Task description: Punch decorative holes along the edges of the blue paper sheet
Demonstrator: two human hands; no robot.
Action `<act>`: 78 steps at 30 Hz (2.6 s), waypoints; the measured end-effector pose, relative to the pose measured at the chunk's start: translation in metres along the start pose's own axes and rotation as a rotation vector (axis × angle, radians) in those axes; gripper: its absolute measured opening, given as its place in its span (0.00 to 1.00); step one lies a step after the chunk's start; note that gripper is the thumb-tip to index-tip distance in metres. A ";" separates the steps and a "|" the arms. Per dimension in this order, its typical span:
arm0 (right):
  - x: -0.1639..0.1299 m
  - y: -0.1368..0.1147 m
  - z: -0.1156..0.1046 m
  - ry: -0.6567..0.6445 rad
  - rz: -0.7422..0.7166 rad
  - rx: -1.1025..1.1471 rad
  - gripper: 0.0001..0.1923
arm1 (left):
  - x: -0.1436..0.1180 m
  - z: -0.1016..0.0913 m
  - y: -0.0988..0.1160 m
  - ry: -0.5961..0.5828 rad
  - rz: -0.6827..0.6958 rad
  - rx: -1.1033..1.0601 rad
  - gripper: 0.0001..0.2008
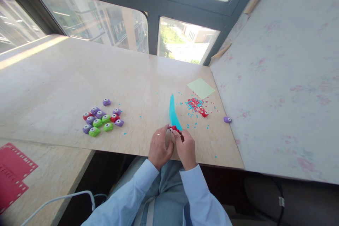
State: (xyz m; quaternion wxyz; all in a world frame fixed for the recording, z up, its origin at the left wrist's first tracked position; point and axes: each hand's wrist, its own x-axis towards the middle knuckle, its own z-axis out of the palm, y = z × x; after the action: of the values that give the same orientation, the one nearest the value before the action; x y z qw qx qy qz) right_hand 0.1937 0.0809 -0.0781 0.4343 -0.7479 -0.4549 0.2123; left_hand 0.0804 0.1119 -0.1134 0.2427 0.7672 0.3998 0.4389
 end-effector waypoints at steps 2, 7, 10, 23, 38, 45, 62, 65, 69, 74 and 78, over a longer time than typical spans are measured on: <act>-0.005 -0.005 -0.005 -0.026 0.048 0.130 0.22 | -0.001 -0.003 -0.001 -0.006 0.007 -0.052 0.29; -0.015 -0.007 -0.015 -0.045 0.106 0.378 0.22 | -0.001 -0.009 0.001 0.046 0.009 -0.171 0.22; -0.018 -0.005 -0.017 -0.020 0.179 0.538 0.22 | -0.002 -0.011 0.001 0.079 0.014 -0.205 0.20; -0.028 -0.025 -0.029 -0.085 0.383 1.047 0.21 | -0.003 -0.010 -0.004 0.309 -0.277 -0.483 0.22; -0.028 -0.006 0.008 -0.270 0.511 1.051 0.27 | 0.003 -0.033 -0.013 0.033 -0.651 -0.876 0.25; -0.029 -0.010 0.010 -0.180 0.532 1.127 0.27 | 0.006 -0.037 -0.003 -0.066 -0.671 -0.745 0.22; -0.034 0.007 0.008 -0.215 0.610 1.305 0.20 | 0.004 -0.034 -0.005 -0.040 -0.637 -0.770 0.21; -0.032 0.007 0.006 -0.221 0.610 1.306 0.20 | 0.005 -0.035 -0.003 0.003 -0.654 -0.787 0.21; -0.029 0.008 0.000 -0.242 0.609 1.269 0.21 | 0.007 -0.037 -0.001 0.071 -0.661 -0.786 0.21; -0.027 0.010 -0.006 -0.227 0.631 1.266 0.23 | 0.009 -0.040 0.004 0.094 -0.679 -0.799 0.21; -0.025 0.013 -0.012 -0.206 0.655 1.289 0.22 | 0.012 -0.041 0.006 0.108 -0.670 -0.784 0.19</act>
State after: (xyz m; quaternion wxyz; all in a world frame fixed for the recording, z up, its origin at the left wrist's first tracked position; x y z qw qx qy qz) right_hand 0.1963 0.0513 -0.0850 0.6575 -0.4179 -0.0309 0.6262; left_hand 0.0510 0.1190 -0.0831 0.6181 0.4247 0.4409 0.4931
